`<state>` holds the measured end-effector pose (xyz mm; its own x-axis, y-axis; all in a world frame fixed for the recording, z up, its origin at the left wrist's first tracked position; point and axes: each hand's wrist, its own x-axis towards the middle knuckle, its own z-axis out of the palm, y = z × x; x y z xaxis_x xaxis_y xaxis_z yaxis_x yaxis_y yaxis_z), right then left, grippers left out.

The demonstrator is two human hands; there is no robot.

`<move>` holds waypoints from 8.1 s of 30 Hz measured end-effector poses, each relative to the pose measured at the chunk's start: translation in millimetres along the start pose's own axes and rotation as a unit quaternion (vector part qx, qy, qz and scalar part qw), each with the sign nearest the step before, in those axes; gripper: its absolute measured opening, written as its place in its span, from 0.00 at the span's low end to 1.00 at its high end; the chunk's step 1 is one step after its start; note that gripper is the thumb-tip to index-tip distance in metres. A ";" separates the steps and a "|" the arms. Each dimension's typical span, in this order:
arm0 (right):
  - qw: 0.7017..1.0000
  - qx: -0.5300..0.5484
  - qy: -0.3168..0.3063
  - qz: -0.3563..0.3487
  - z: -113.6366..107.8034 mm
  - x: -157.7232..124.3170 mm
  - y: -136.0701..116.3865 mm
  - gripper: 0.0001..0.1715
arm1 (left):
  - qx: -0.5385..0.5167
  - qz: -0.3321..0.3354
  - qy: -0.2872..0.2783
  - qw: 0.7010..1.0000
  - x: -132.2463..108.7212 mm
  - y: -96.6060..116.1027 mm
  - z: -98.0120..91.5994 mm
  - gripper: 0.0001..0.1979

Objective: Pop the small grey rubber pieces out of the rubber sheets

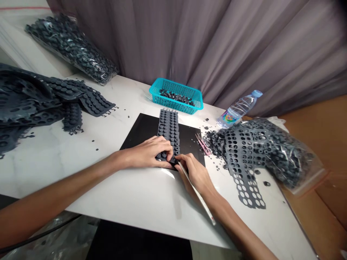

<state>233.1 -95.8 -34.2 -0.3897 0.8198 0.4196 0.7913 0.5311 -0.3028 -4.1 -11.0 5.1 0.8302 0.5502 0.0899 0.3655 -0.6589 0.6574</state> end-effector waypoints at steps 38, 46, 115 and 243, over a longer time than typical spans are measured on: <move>0.995 0.061 -0.069 -0.044 -24.2 10.9 1.1 0.11 | 0.023 -0.015 0.026 0.999 4.3 1.0 7.6 0.12; 0.992 -0.047 -0.043 -0.112 -15.6 6.5 -3.7 0.11 | 0.031 -0.017 0.031 0.999 4.3 1.4 9.1 0.11; 0.993 0.074 -0.066 -0.070 -32.8 8.2 4.5 0.10 | 0.009 -0.062 0.019 0.998 7.3 7.1 7.4 0.12; 0.992 -0.009 -0.060 -0.110 -25.3 4.9 6.0 0.09 | -0.014 -0.008 0.012 1.000 4.1 -2.4 11.8 0.13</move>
<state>247.9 -94.0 -12.3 -0.6064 0.7045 0.3687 0.6883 0.6973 -0.2001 3.4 -13.3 -5.0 0.8138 0.5731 0.0962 0.3671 -0.6353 0.6794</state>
